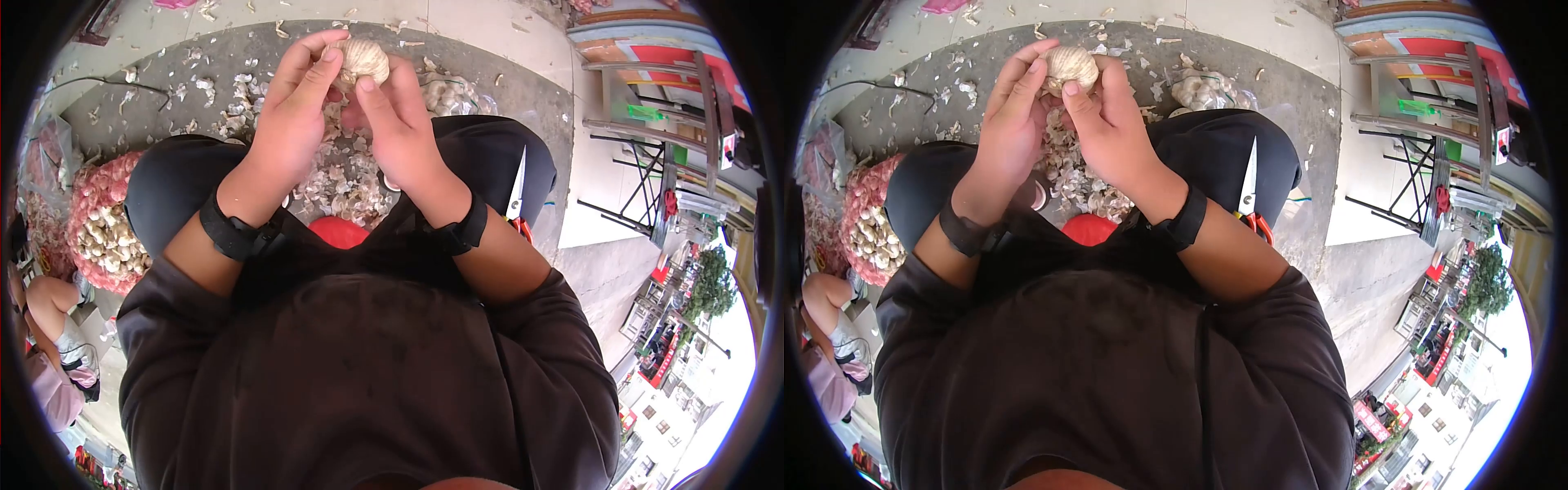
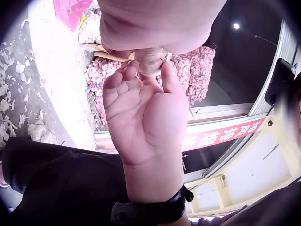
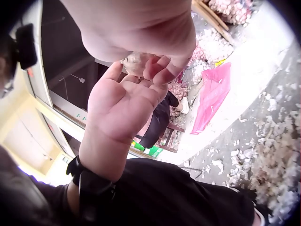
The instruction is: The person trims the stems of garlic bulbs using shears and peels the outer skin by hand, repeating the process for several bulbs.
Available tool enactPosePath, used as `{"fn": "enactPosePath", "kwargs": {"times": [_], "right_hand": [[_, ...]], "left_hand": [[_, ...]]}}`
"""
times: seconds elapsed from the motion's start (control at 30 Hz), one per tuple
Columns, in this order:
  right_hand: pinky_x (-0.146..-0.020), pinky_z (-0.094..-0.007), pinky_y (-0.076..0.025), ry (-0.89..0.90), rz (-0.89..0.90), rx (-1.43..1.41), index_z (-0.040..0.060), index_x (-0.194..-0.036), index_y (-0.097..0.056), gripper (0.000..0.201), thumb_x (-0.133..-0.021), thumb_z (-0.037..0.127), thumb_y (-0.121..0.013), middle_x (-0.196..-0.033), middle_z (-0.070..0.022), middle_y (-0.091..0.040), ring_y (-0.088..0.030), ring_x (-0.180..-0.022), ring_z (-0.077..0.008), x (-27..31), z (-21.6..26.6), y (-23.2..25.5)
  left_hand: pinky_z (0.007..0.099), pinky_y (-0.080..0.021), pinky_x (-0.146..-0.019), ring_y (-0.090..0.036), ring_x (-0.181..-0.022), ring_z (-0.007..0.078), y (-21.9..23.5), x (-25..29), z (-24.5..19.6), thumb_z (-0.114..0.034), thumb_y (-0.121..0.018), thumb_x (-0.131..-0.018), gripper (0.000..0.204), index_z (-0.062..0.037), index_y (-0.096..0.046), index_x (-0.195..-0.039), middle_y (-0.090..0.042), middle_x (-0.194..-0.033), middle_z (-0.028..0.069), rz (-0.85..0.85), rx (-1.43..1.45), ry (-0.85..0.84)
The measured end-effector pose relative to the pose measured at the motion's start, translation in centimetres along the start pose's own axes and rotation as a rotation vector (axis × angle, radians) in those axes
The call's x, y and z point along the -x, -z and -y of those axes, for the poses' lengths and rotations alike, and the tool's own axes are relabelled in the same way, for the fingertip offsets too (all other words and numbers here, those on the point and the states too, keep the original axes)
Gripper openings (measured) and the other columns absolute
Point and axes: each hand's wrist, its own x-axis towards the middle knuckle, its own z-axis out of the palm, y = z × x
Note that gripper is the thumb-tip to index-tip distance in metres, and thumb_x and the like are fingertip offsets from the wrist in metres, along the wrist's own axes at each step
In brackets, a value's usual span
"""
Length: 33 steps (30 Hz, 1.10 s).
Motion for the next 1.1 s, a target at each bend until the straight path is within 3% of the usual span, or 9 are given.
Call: {"fn": "enactPosePath", "kwargs": {"times": [0.03, 0.13, 0.23, 0.37, 0.53, 0.63, 0.73, 0.83, 1.1], "right_hand": [[-0.07, -0.0255, -0.049, -0.003, 0.025, 0.01, 0.0012, -0.12, -0.046, 0.035, -0.099, 0.028, -0.054, -0.091, -0.0046, -0.06, -0.058, -0.079, -0.0088, 0.0, 0.0, 0.0], [-0.064, -0.0266, -0.05, -0.014, 0.097, 0.039, 0.0007, -0.122, -0.046, 0.04, -0.097, 0.029, -0.059, -0.087, -0.005, -0.061, -0.059, -0.071, -0.0107, -0.2, 0.3, 0.3], [-0.058, -0.0285, -0.048, 0.209, 0.009, 0.174, -0.0006, -0.108, -0.056, 0.037, -0.093, 0.032, -0.064, -0.076, -0.0053, -0.061, -0.058, -0.063, -0.0118, -0.5, -0.5, 0.4], [-0.054, -0.0294, -0.044, 0.114, 0.029, 0.472, -0.0004, -0.084, -0.062, 0.037, -0.09, 0.035, -0.068, -0.065, -0.0049, -0.059, -0.057, -0.061, -0.0107, -0.3, 2.0, 1.5], [-0.049, -0.0282, -0.043, 0.175, -0.039, 0.21, 0.0, -0.075, -0.062, 0.041, -0.089, 0.038, -0.069, -0.059, -0.0039, -0.058, -0.055, -0.056, -0.0084, -0.5, 0.2, 0.8], [-0.047, -0.0275, -0.044, 0.073, -0.075, 0.293, 0.0, -0.074, -0.063, 0.041, -0.088, 0.038, -0.07, -0.058, -0.0041, -0.06, -0.056, -0.052, -0.0089, -0.3, 1.4, 0.6], [-0.048, -0.0282, -0.046, -0.124, -0.039, 0.219, -0.0006, -0.068, -0.063, 0.047, -0.087, 0.042, -0.07, -0.056, -0.0074, -0.061, -0.057, -0.049, -0.0121, 0.2, 3.5, 0.3], [-0.047, -0.0302, -0.046, -0.094, -0.039, 0.432, -0.001, -0.062, -0.062, 0.053, -0.088, 0.045, -0.066, -0.053, -0.0105, -0.06, -0.058, -0.047, -0.0157, -0.3, 2.3, 1.0], [-0.046, -0.0332, -0.043, -0.046, -0.028, 0.148, -0.001, -0.06, -0.06, 0.056, -0.091, 0.045, -0.061, -0.051, -0.0111, -0.057, -0.057, -0.046, -0.0177, 0.0, 0.4, 0.5]], "left_hand": [[0.0219, -0.043, -0.074, -0.052, -0.091, 0.0074, -0.2, -0.1, -0.1, -0.025, -0.049, -0.101, 0.03, -0.0072, -0.056, -0.124, -0.06, -0.108, 0.0035, -0.021, 0.066, -0.052], [0.0218, -0.044, -0.074, -0.054, -0.086, 0.0074, 0.0, 0.1, -0.5, -0.025, -0.049, -0.102, 0.03, -0.0048, -0.059, -0.122, -0.062, -0.101, 0.0024, 0.026, 0.131, -0.028], [0.0231, -0.045, -0.076, -0.056, -0.084, 0.0072, 0.1, 0.2, -0.8, -0.025, -0.049, -0.102, 0.031, -0.0025, -0.062, -0.12, -0.064, -0.095, 0.0013, 0.035, 0.105, 0.005], [0.0228, -0.045, -0.077, -0.055, -0.084, 0.0063, -1.0, 0.3, -0.9, -0.031, -0.049, -0.102, 0.035, -0.0025, -0.063, -0.118, -0.064, -0.093, 0.0007, -0.032, 0.033, -0.049], [0.0212, -0.045, -0.072, -0.055, -0.081, 0.0063, -1.5, 0.6, -0.5, -0.039, -0.046, -0.102, 0.042, -0.0025, -0.064, -0.112, -0.062, -0.089, 0.0011, 0.025, 0.073, 0.016], [0.0242, -0.049, -0.073, -0.059, -0.079, 0.0106, -1.9, 0.8, 1.1, -0.052, -0.032, -0.102, 0.059, -0.0002, -0.06, -0.109, -0.062, -0.089, 0.0046, -0.103, -0.153, 0.041], [0.0226, -0.044, -0.054, -0.054, -0.062, 0.0091, -1.4, 1.1, 0.1, -0.05, -0.03, -0.103, 0.055, -0.003, -0.058, -0.097, -0.059, -0.077, 0.0034, 0.026, -0.226, 0.171], [0.0235, -0.038, -0.044, -0.048, -0.051, 0.0092, -1.6, 1.2, -0.1, -0.043, -0.03, -0.104, 0.048, -0.0051, -0.057, -0.092, -0.058, -0.071, 0.0034, 0.018, -0.136, 0.262], [0.025, -0.043, -0.049, -0.055, -0.057, 0.0112, -1.3, 0.9, 0.4, -0.036, -0.037, -0.102, 0.037, -0.0068, -0.058, -0.094, -0.059, -0.073, 0.0039, 0.049, 0.046, 0.251]]}}
